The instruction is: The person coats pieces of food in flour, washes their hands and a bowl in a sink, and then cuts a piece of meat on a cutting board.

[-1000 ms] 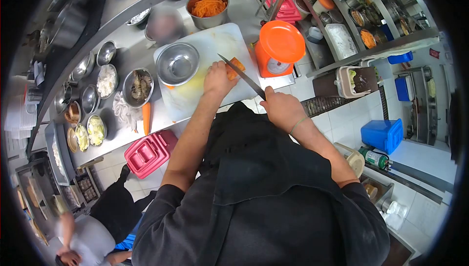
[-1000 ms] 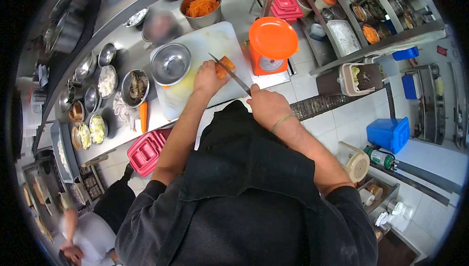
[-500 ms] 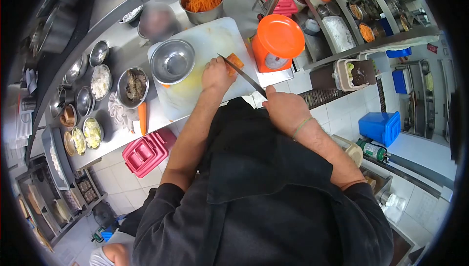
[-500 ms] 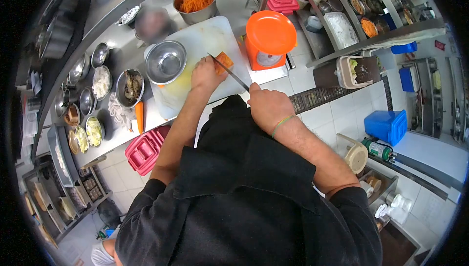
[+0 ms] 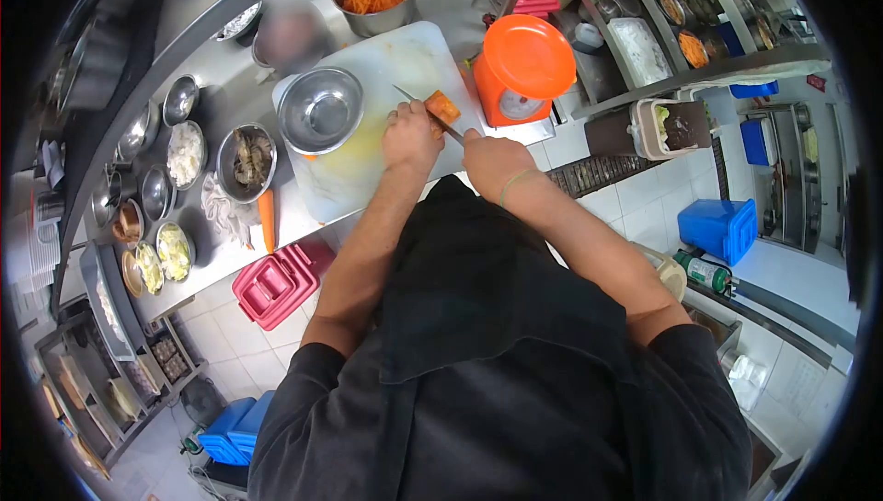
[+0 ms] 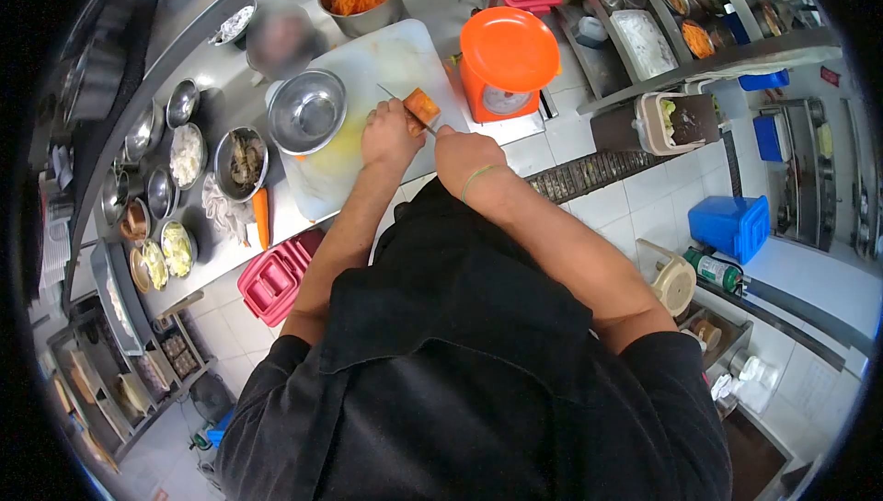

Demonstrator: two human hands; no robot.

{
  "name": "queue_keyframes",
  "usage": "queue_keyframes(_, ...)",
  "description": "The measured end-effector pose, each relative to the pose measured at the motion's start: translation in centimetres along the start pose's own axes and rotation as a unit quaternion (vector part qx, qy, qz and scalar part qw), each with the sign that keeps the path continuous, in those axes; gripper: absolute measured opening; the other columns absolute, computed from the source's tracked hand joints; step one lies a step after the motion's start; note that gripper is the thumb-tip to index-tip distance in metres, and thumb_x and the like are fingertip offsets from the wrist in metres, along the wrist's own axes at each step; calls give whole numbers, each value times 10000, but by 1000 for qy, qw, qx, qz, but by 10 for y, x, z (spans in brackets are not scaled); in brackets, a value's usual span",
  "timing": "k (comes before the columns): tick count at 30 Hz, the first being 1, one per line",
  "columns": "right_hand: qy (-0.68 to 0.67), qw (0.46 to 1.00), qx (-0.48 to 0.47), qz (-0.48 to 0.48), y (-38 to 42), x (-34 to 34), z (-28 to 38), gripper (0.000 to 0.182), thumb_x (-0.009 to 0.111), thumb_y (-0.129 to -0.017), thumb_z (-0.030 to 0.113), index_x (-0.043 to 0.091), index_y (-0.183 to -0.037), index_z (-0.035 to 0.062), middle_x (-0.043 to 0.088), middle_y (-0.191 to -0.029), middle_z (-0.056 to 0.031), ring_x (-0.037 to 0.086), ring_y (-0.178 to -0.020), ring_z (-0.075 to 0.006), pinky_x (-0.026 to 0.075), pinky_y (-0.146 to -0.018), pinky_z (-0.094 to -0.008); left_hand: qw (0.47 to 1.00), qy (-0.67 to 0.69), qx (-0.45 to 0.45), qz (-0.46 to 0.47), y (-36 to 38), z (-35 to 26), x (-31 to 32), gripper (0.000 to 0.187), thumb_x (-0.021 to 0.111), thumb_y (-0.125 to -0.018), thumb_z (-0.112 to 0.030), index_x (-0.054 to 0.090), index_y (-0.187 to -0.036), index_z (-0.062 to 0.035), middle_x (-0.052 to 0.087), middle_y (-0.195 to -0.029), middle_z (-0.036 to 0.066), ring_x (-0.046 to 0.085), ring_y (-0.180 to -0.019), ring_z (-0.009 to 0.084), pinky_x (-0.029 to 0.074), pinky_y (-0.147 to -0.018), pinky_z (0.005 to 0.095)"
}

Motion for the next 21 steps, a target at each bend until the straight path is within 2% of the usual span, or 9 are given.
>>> queue_keyframes(7, -32, 999, 6, -2, -15, 28, -8, 200, 474, -949, 99, 550, -1082, -29, 714, -1005, -265, 712, -946, -418, 564, -811, -504, 998, 32, -28, 41, -1, 12, 9, 634, 894, -666, -268, 521, -1128, -46, 646, -1110, 177, 663, -1047, 360, 559, -905, 444)
queue_keyframes(12, -31, 999, -1, 11, 25, 9, -12, 207, 459, -959, 119, 550, -1070, -31, 713, -974, -268, 712, -907, -418, 559, -786, -514, 996, 41, -45, 67, -5, 14, 10, 620, 890, -682, -266, 515, -1122, -42, 661, -1103, 195, 667, -1045, 373, 553, -908, 461)
queue_keyframes(15, -38, 999, 11, 25, 33, 12, -16, 213, 450, -963, 122, 548, -1071, -32, 713, -959, -268, 712, -906, -419, 557, -791, -513, 997, 40, -21, 65, -6, 11, 14, 611, 887, -687, -269, 516, -1118, -47, 665, -1095, 193, 670, -1039, 372, 552, -908, 459)
queue_keyframes(19, -43, 999, 12, 4, 7, 34, -22, 253, 529, -1016, 232, 515, -1066, -15, 709, -890, -246, 700, -885, -431, 544, -779, -530, 996, 27, -29, 78, -6, 12, 13, 640, 904, -670, -253, 511, -1136, -58, 658, -1103, 174, 674, -1041, 360, 569, -896, 440)
queue_keyframes(21, -56, 998, 8, -8, -8, 48, -24, 221, 495, -990, 177, 524, -1085, -21, 712, -932, -258, 705, -911, -424, 548, -797, -523, 997, 32, -21, 72, -8, 12, 14, 640, 902, -665, -247, 512, -1136, -59, 660, -1097, 175, 676, -1035, 363, 570, -895, 440)
Point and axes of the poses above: each hand's wrist, its own y-axis away from the middle knuckle, its own x-axis out of the palm, z = x × y, the point moved 10 cm from there along -y, towards the middle knuckle
